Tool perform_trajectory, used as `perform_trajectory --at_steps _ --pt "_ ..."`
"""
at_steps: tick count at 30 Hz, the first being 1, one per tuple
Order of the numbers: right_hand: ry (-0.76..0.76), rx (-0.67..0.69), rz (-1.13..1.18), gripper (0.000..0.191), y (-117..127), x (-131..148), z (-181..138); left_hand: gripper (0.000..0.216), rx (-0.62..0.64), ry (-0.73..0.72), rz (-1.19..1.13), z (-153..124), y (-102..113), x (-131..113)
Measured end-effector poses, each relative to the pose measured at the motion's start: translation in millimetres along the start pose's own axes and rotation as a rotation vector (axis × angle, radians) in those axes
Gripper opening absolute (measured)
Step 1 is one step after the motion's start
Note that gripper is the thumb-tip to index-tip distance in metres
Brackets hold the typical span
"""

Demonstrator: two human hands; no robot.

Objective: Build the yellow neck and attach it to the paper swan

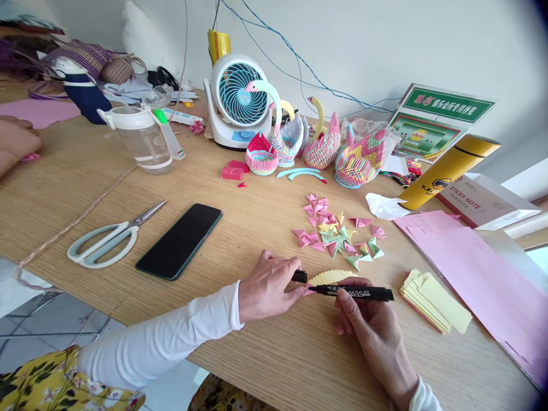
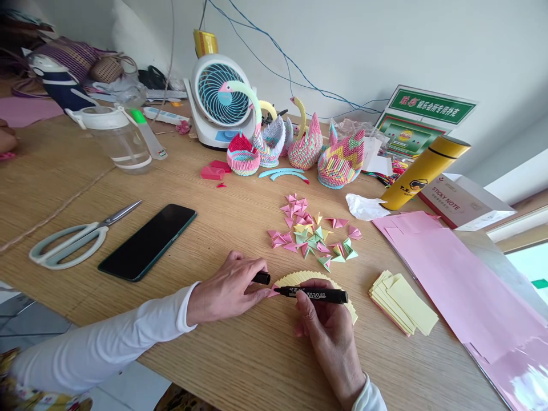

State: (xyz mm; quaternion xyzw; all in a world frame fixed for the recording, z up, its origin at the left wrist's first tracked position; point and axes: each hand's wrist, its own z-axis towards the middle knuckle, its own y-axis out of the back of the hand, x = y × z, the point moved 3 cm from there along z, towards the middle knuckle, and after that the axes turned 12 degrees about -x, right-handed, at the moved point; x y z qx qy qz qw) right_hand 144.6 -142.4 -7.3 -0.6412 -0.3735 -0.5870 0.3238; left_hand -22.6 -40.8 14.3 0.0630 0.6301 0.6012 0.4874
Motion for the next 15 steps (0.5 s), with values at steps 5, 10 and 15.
perform_trajectory --at_steps 5,10,15 --pt "-0.003 0.004 -0.016 0.036 0.9 1.1 -0.5 0.023 -0.001 0.011 -0.018 0.3 1.2 -1.0" --pt "-0.011 0.002 -0.01 0.034 2.1 0.9 -0.1 0.021 -0.003 0.018 -0.026 0.0 2.4 -1.4" --pt "-0.007 -0.007 0.01 0.034 4.4 -0.5 0.1 0.021 -0.002 0.016 -0.025 -0.1 2.8 -1.6"
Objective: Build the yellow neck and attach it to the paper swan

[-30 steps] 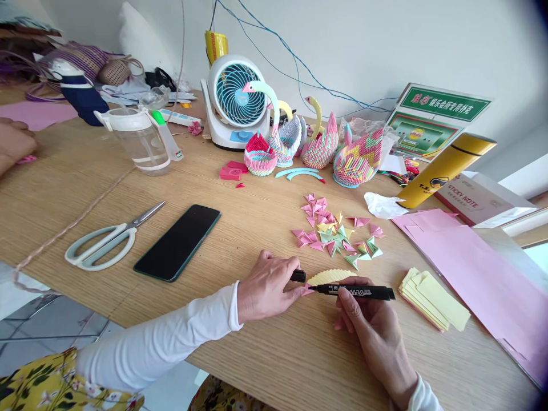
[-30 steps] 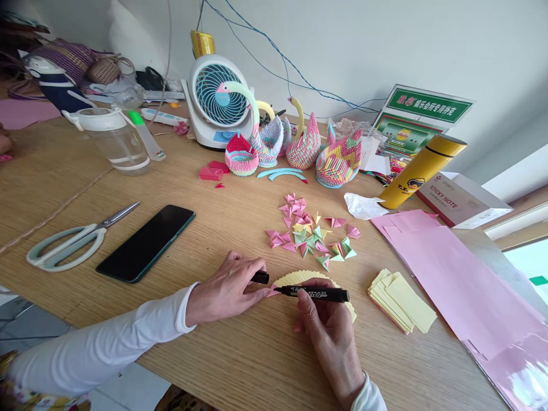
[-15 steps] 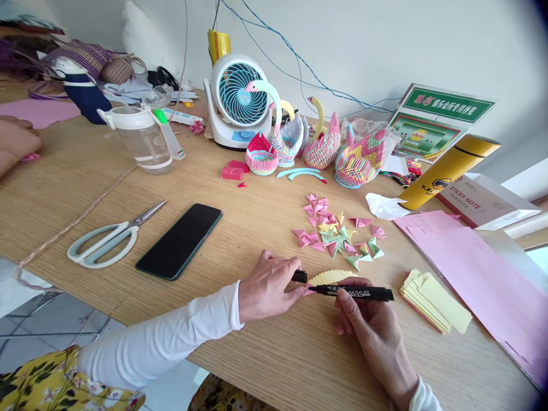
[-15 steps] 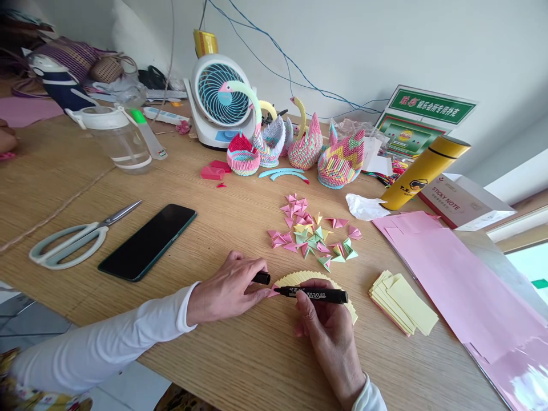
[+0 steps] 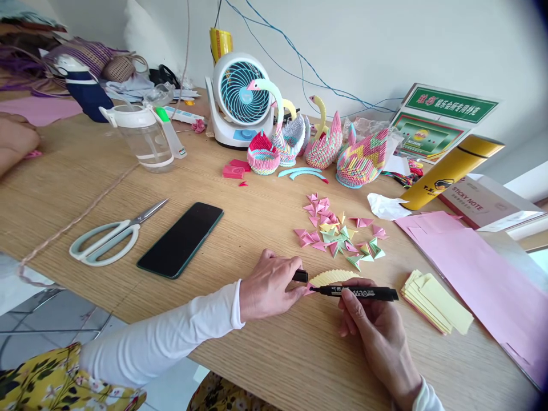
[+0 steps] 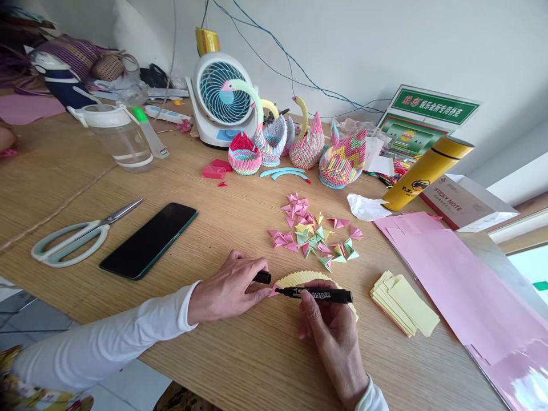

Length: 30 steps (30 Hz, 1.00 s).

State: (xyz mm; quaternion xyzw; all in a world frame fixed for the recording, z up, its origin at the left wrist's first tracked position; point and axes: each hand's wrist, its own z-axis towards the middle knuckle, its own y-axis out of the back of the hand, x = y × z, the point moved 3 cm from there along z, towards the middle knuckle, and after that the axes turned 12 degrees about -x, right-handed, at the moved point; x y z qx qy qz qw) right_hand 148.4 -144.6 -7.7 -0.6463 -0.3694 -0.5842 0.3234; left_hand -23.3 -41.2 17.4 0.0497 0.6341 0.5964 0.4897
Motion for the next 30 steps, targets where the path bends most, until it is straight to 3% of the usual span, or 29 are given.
perform_trajectory --at_steps 30 --pt "0.026 0.01 -0.027 0.036 -4.9 6.9 0.9 0.024 -0.017 -0.019 0.018 0.2 -0.9 0.9"
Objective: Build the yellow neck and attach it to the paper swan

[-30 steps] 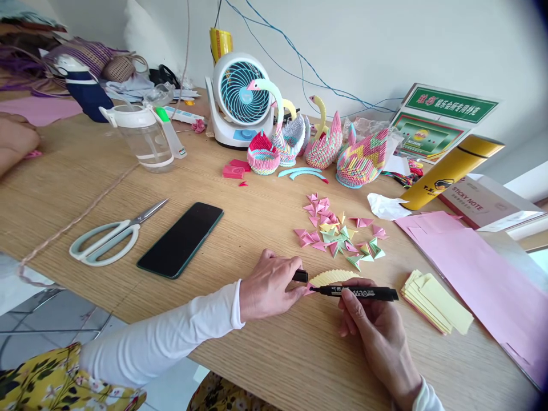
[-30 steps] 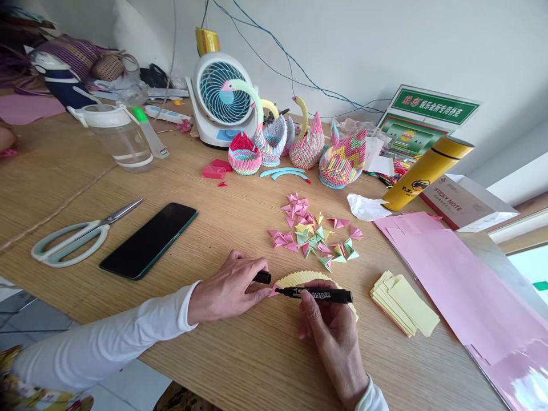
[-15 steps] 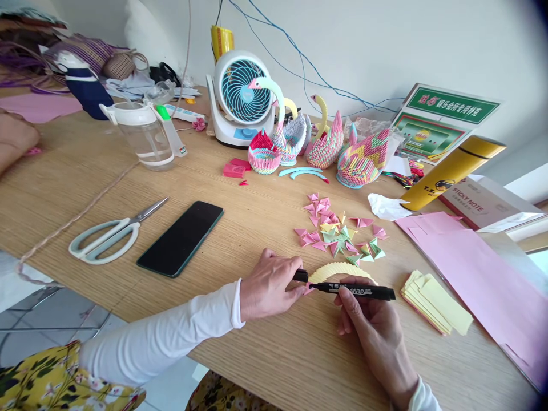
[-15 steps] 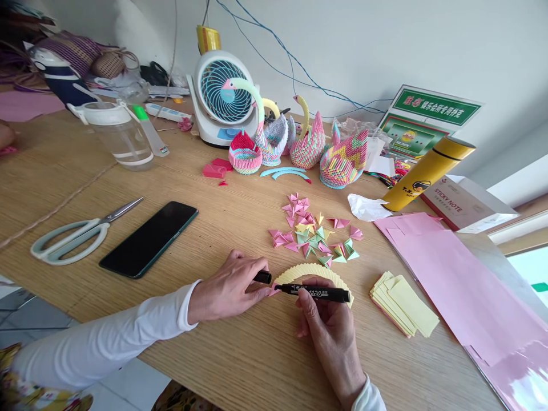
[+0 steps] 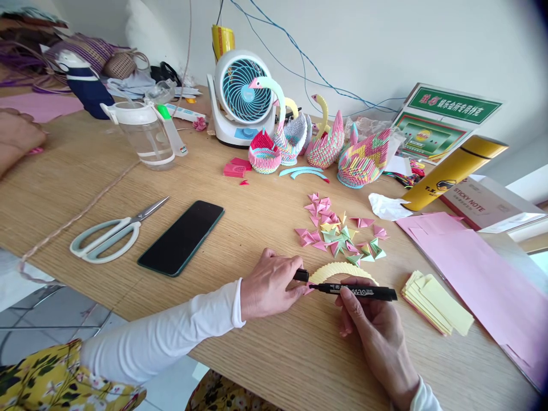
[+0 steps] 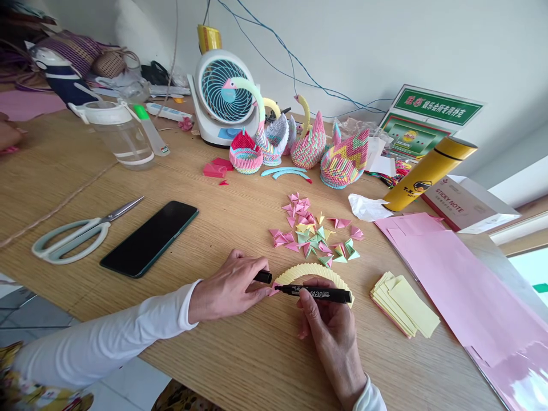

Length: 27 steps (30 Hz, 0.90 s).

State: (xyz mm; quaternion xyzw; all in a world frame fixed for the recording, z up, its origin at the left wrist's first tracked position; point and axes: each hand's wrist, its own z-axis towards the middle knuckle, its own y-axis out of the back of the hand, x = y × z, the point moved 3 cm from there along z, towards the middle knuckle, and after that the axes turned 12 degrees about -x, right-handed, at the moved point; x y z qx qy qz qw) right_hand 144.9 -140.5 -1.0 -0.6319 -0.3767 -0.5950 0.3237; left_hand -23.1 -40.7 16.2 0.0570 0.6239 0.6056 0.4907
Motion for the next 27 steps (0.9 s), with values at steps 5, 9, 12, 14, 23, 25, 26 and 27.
perform_trajectory --at_steps 5,9,12,14,23,25,26,27 --pt "0.017 0.001 -0.003 0.035 -1.6 0.0 0.4 0.024 0.01 0.006 -0.005 -0.1 -0.2 0.3" --pt "0.015 0.019 -0.004 0.036 -1.7 0.7 -0.5 0.023 0.003 0.003 -0.015 -0.1 -0.3 0.5" --pt "-0.009 0.0 -0.004 0.038 0.1 0.0 -0.7 0.023 0.007 0.006 -0.006 0.2 -0.7 0.7" --pt "-0.032 -0.023 0.009 0.038 1.5 -1.7 -0.5 0.024 0.008 0.01 0.002 0.6 -0.6 0.5" --pt "-0.03 -0.151 0.218 0.031 8.0 -3.2 -1.4 0.022 -0.002 0.039 0.048 3.2 4.8 9.2" --pt "-0.021 -0.192 0.25 0.03 9.4 -1.1 -1.5 0.015 -0.045 0.032 0.067 4.6 6.9 12.2" --pt "-0.019 -0.209 0.26 0.03 9.9 -0.1 -1.4 0.011 -0.061 0.033 0.081 5.4 7.7 13.4" --pt "-0.019 -0.224 0.268 0.03 10.2 0.7 -1.1 0.01 -0.072 0.033 0.099 6.5 8.3 14.2"
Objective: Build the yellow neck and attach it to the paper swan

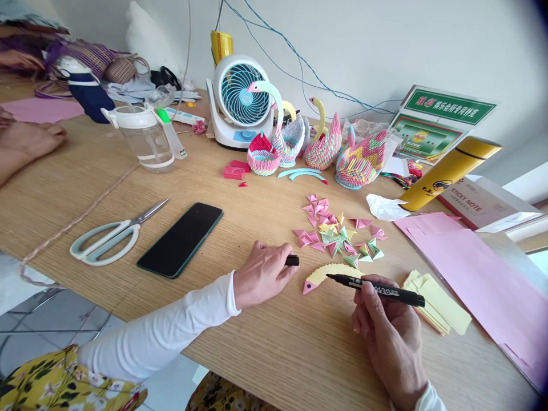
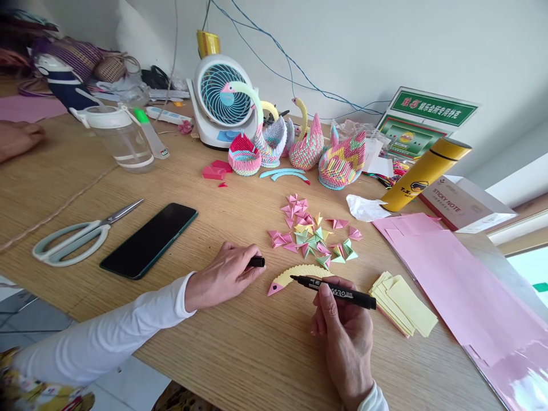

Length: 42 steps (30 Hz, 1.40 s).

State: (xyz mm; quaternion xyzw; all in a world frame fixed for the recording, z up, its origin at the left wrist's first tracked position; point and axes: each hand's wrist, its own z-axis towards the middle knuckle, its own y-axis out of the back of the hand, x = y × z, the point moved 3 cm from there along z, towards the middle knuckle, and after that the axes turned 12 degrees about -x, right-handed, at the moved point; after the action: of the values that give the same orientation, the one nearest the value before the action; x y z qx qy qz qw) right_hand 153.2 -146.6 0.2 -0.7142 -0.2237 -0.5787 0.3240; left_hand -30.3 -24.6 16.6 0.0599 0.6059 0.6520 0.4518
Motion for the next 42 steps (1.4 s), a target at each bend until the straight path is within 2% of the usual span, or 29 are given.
perform_trajectory --at_steps 5,9,18,20,22,25,28,31,35,42 --pt "0.008 -0.035 0.022 0.033 -0.9 2.9 2.9 0.012 -0.04 -0.054 0.137 8.3 -1.0 -0.4" --pt "0.015 -0.051 0.035 0.035 -0.2 4.0 4.9 0.008 -0.02 -0.106 0.247 16.1 -4.6 -1.5" --pt "0.036 -0.046 0.079 0.03 3.2 5.5 6.6 0.017 0.016 -0.124 0.122 19.9 4.1 4.0" --pt "0.04 -0.041 0.094 0.03 3.2 6.3 7.7 0.023 -0.019 -0.212 0.103 21.6 9.1 0.3" --pt "0.042 -0.043 0.111 0.028 3.6 7.5 8.9 0.03 -0.021 -0.364 0.1 23.8 12.1 -6.2" --pt "0.034 -0.06 0.133 0.027 5.2 10.0 10.4 0.037 0.04 -0.599 0.116 27.3 10.2 -14.2" --pt "0.023 -0.076 0.151 0.028 7.4 12.9 11.3 0.047 0.099 -0.75 0.117 31.6 2.9 -15.3" --pt "0.017 -0.096 0.165 0.028 8.9 15.2 12.0 0.043 0.149 -0.827 0.129 36.5 -5.0 -13.1" --pt "0.029 -0.096 0.17 0.029 8.2 18.5 12.8 0.032 0.157 -0.888 0.155 41.5 -9.1 -13.9" --pt "0.024 -0.13 0.206 0.027 11.0 25.3 16.0 0.038 0.132 -1.01 0.167 43.0 -12.0 -21.7"
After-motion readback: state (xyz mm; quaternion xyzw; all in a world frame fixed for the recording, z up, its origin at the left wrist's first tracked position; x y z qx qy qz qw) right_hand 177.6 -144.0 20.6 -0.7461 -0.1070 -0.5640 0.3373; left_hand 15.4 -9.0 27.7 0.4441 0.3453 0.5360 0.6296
